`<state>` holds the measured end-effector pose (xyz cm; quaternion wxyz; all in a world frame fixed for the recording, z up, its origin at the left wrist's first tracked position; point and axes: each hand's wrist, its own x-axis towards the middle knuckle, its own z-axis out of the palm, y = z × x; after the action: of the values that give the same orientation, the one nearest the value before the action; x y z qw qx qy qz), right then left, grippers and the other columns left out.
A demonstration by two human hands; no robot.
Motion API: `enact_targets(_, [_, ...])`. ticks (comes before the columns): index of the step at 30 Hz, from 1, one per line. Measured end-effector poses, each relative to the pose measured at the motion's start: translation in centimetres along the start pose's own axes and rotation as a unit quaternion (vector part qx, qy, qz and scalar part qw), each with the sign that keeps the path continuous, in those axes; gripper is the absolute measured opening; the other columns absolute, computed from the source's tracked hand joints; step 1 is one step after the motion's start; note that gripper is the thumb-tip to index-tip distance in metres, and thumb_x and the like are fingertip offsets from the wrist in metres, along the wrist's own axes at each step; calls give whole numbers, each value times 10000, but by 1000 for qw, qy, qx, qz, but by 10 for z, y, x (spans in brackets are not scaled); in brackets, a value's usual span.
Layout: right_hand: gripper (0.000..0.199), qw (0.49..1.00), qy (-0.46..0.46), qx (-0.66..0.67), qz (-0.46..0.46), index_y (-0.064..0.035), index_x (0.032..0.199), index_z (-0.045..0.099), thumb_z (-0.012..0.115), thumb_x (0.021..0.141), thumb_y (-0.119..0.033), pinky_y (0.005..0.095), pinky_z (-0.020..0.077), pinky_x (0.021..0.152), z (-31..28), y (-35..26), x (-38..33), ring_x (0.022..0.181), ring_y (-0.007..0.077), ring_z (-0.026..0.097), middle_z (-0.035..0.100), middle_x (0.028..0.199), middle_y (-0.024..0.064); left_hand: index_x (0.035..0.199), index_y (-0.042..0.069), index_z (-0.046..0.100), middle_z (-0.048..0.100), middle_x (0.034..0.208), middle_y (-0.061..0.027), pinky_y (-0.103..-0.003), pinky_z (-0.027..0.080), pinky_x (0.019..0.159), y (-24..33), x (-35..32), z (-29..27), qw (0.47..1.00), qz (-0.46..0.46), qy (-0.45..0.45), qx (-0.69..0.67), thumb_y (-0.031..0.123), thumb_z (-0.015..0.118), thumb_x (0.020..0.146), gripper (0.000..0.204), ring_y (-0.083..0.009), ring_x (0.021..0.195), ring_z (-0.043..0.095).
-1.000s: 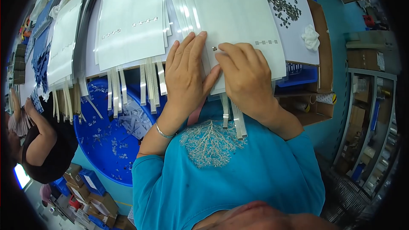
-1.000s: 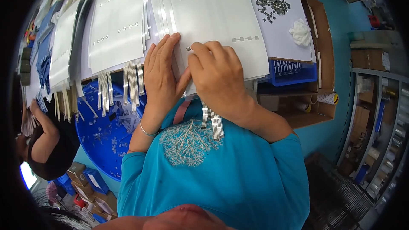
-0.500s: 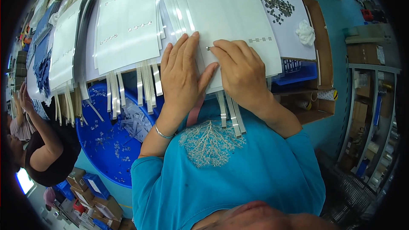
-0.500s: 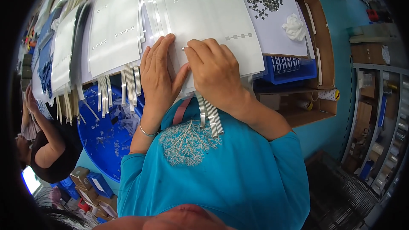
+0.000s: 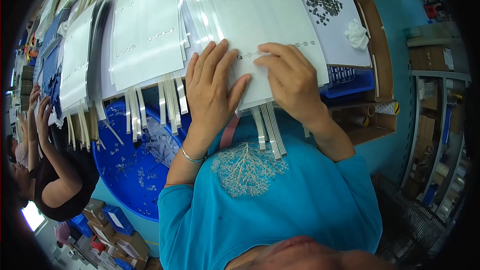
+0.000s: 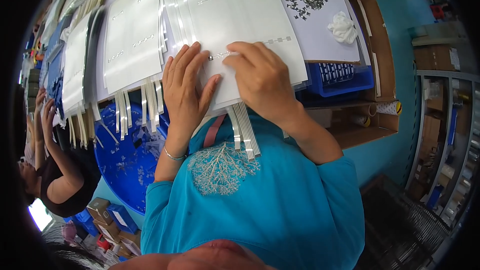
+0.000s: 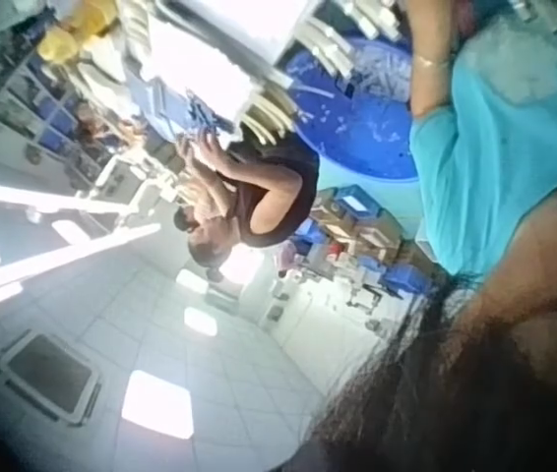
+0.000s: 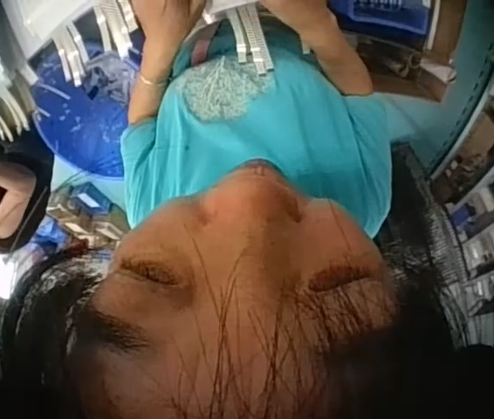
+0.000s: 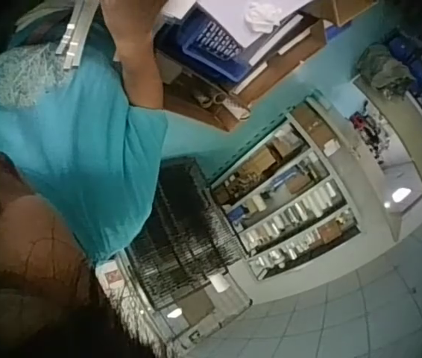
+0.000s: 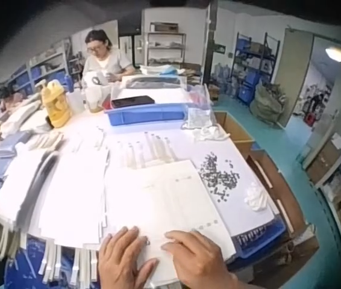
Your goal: Manually placing small metal parts into designated slots on template sheets.
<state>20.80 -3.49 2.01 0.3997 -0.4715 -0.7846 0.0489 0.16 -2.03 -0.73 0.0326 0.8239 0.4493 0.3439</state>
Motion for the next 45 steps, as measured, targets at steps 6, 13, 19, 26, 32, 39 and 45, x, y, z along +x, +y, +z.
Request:
enact_targets(6, [233,999,32,-25,19,-4,1070,779,740,855,78,388,587,798,-3,7,-5,931,292,709,757,1144,127,1240,81,744,704,1414,-119,-533,442,1195,4,3,-8,1000,8,-11,-11,246,837,924,368,-340,1385,630])
enact_targets(13, [235,999,28,-24,7,0,1069,783,764,845,66,384,583,784,-2,13,-6,927,290,705,758,1136,116,1164,72,737,721,1423,-120,-535,450,1192,6,7,-13,999,3,-43,-20,164,836,923,276,-365,1396,628])
enact_targets(19, [230,999,29,-5,14,-8,1096,783,760,877,59,380,586,801,-5,13,-6,936,291,713,749,1131,120,1232,99,753,702,1443,-118,-533,446,1194,8,7,-11,999,5,-53,-3,228,823,942,325,-352,1409,615])
enact_targets(26, [235,965,119,-124,199,-49,1227,787,743,997,-50,343,586,752,-56,66,-7,850,239,722,750,1120,113,1280,121,753,695,1472,-107,-525,430,1221,4,-2,-10,999,16,-47,15,230,808,967,336,-333,1447,593])
enact_targets(32, [180,961,81,-221,147,-66,1163,802,760,993,-107,347,578,753,-58,90,-12,847,243,731,754,1093,71,1380,136,722,691,1485,-88,-516,418,1232,1,-2,-9,999,8,-44,18,216,785,982,411,-325,1457,586])
enact_targets(39, [115,966,63,-195,156,-39,1069,763,748,1003,-131,379,578,797,-66,97,-12,916,282,735,742,1086,83,1352,129,741,697,1474,-91,-516,445,1210,2,2,-18,994,38,-77,62,221,791,977,389,-324,1446,597])
enact_targets(45, [146,965,18,-199,169,-29,1097,715,707,1042,-165,384,573,816,-74,100,-9,948,300,732,734,1100,97,1286,63,736,710,1460,-120,-533,420,1231,-3,-2,-10,998,5,-39,-41,144,801,949,353,-368,1436,609])
